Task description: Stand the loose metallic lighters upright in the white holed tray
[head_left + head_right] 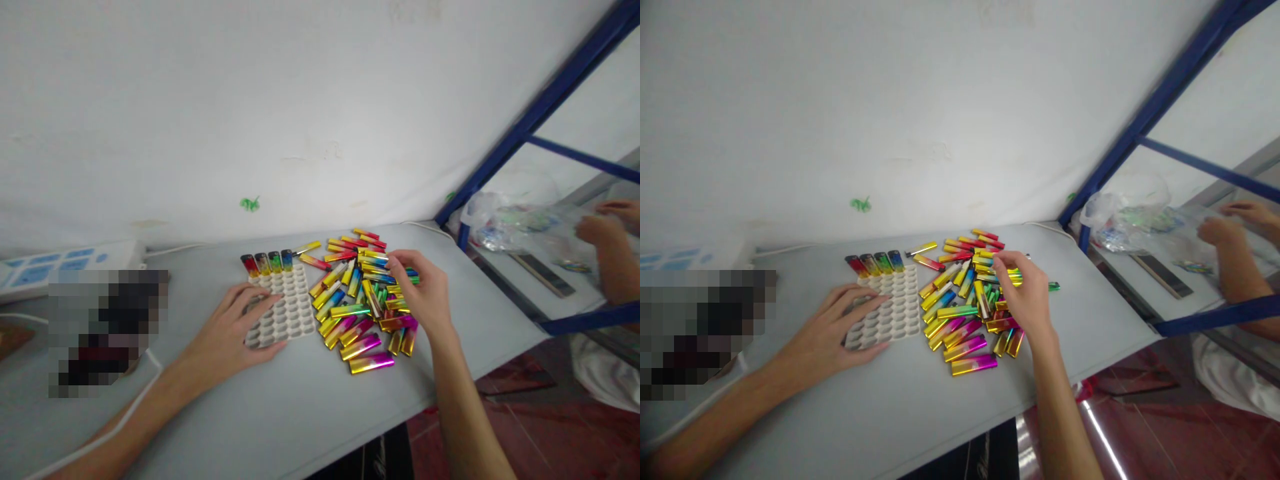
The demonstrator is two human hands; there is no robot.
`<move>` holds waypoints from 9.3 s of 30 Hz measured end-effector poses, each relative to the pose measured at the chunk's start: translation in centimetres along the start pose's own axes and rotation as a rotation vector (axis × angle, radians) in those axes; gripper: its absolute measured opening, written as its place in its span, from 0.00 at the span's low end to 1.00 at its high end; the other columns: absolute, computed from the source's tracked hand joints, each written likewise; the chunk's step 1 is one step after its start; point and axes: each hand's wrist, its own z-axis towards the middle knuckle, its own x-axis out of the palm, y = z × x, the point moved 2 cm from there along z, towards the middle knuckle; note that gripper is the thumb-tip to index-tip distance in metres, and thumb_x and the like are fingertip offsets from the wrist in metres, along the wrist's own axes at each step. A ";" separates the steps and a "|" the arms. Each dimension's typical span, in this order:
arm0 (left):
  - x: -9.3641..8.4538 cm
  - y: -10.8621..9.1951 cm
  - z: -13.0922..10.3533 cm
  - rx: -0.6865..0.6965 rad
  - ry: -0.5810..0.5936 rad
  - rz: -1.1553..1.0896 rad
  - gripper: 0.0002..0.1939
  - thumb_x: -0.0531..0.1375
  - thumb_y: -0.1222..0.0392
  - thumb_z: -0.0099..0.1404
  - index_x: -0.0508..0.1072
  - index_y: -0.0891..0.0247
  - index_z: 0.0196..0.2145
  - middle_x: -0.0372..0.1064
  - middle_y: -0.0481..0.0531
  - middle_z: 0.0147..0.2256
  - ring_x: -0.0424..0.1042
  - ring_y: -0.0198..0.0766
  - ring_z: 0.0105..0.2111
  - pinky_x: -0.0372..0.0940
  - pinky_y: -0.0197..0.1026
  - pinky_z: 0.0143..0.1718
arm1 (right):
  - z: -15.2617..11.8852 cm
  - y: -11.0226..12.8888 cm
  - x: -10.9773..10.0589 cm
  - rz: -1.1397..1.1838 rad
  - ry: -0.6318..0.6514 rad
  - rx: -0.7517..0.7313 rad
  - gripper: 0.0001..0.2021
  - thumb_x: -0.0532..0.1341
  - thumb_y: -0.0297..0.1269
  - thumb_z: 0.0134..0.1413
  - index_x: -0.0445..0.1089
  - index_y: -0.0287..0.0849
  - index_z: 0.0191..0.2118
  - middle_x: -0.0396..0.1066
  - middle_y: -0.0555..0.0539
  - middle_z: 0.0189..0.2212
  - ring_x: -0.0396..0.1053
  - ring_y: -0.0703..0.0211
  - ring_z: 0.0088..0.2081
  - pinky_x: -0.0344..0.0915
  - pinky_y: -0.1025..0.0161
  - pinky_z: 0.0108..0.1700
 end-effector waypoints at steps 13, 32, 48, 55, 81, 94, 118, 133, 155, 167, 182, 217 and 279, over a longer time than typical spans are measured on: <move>0.0 0.1 0.2 0.021 0.008 0.014 0.29 0.69 0.45 0.72 0.73 0.59 0.65 0.73 0.63 0.56 0.71 0.60 0.57 0.73 0.65 0.62 | -15.1 -1.3 -2.7 -0.152 -0.069 0.304 0.16 0.66 0.54 0.69 0.81 0.47 0.49 0.80 0.44 0.37 0.75 0.51 0.31 0.74 0.54 0.34; 0.3 -0.2 -0.3 -0.048 0.023 -0.004 0.32 0.73 0.46 0.67 0.75 0.62 0.63 0.73 0.64 0.57 0.69 0.60 0.60 0.71 0.63 0.65 | -14.0 -3.0 -2.3 -0.182 -0.091 0.534 0.32 0.63 0.66 0.63 0.77 0.42 0.57 0.79 0.35 0.51 0.80 0.48 0.36 0.75 0.51 0.38; 0.5 0.3 -0.1 0.028 -0.040 0.026 0.29 0.68 0.44 0.71 0.75 0.61 0.63 0.73 0.63 0.55 0.71 0.60 0.58 0.73 0.63 0.61 | -9.1 -2.5 -0.4 -0.202 -0.023 0.525 0.39 0.66 0.73 0.52 0.81 0.38 0.49 0.79 0.35 0.44 0.75 0.46 0.35 0.73 0.46 0.46; 0.6 0.5 -0.2 0.034 -0.038 0.038 0.28 0.67 0.45 0.73 0.73 0.58 0.65 0.73 0.61 0.56 0.71 0.59 0.58 0.73 0.62 0.61 | -9.0 -3.4 0.7 0.091 -0.128 0.553 0.34 0.76 0.62 0.48 0.80 0.41 0.53 0.83 0.39 0.41 0.77 0.46 0.40 0.70 0.54 0.39; 1.2 0.1 -1.1 -0.055 -0.054 0.019 0.35 0.74 0.50 0.63 0.73 0.56 0.65 0.74 0.61 0.57 0.70 0.59 0.61 0.74 0.61 0.63 | 5.1 7.3 11.4 0.925 0.369 0.263 0.27 0.68 0.70 0.58 0.66 0.50 0.40 0.52 0.61 0.22 0.49 0.64 0.22 0.52 0.64 0.25; 0.5 -0.2 -0.8 -0.058 0.012 -0.012 0.35 0.73 0.49 0.66 0.72 0.59 0.67 0.73 0.63 0.58 0.68 0.60 0.62 0.73 0.64 0.64 | 1.4 6.8 14.0 0.543 0.316 0.340 0.32 0.62 0.63 0.63 0.50 0.50 0.18 0.46 0.57 0.17 0.46 0.64 0.23 0.42 0.60 0.28; 0.2 -0.4 -0.8 -0.066 0.021 -0.023 0.35 0.74 0.47 0.66 0.73 0.59 0.67 0.74 0.63 0.58 0.68 0.60 0.63 0.72 0.63 0.66 | 1.0 5.6 14.3 0.533 0.373 0.167 0.17 0.58 0.56 0.74 0.72 0.48 0.48 0.74 0.50 0.34 0.71 0.55 0.35 0.70 0.58 0.42; 0.0 -1.1 -0.7 -0.084 0.044 -0.042 0.37 0.77 0.50 0.64 0.72 0.61 0.66 0.73 0.65 0.59 0.67 0.62 0.64 0.72 0.67 0.66 | 1.5 4.9 14.2 0.577 0.356 0.123 0.15 0.68 0.46 0.65 0.83 0.46 0.51 0.85 0.42 0.50 0.83 0.44 0.53 0.76 0.48 0.60; 0.3 -0.7 -1.0 -0.082 0.039 -0.016 0.36 0.75 0.48 0.64 0.73 0.61 0.66 0.73 0.63 0.59 0.67 0.61 0.64 0.71 0.65 0.67 | 1.6 3.9 16.2 0.142 0.519 -0.169 0.13 0.60 0.33 0.75 0.71 0.40 0.60 0.81 0.34 0.53 0.80 0.41 0.55 0.74 0.46 0.59; 0.3 -0.1 -1.0 -0.034 0.013 0.014 0.34 0.72 0.45 0.67 0.73 0.60 0.66 0.74 0.62 0.58 0.69 0.59 0.62 0.72 0.60 0.65 | 3.1 2.0 11.1 0.021 0.310 -0.196 0.20 0.62 0.40 0.74 0.73 0.42 0.65 0.78 0.35 0.63 0.75 0.40 0.65 0.69 0.41 0.69; 1.0 0.5 -0.8 -0.020 0.029 0.089 0.33 0.62 0.38 0.78 0.70 0.57 0.71 0.73 0.61 0.61 0.69 0.57 0.64 0.73 0.58 0.65 | -0.4 -3.9 -4.4 -0.133 -0.100 0.090 0.18 0.61 0.54 0.73 0.81 0.47 0.51 0.84 0.41 0.50 0.81 0.42 0.55 0.73 0.41 0.62; 0.0 0.8 -0.4 -0.028 0.017 0.060 0.30 0.66 0.44 0.73 0.74 0.55 0.68 0.75 0.59 0.64 0.71 0.57 0.60 0.69 0.59 0.64 | -6.9 -12.8 -4.1 -0.303 -0.115 0.160 0.24 0.56 0.54 0.72 0.80 0.42 0.55 0.83 0.34 0.54 0.80 0.40 0.55 0.74 0.41 0.60; 0.0 -0.5 0.4 -0.180 0.103 0.041 0.42 0.76 0.44 0.60 0.68 0.65 0.64 0.67 0.67 0.59 0.70 0.63 0.62 0.73 0.63 0.64 | 4.5 2.3 9.3 0.125 0.273 -0.202 0.14 0.64 0.45 0.72 0.81 0.43 0.51 0.85 0.40 0.47 0.82 0.45 0.45 0.76 0.51 0.48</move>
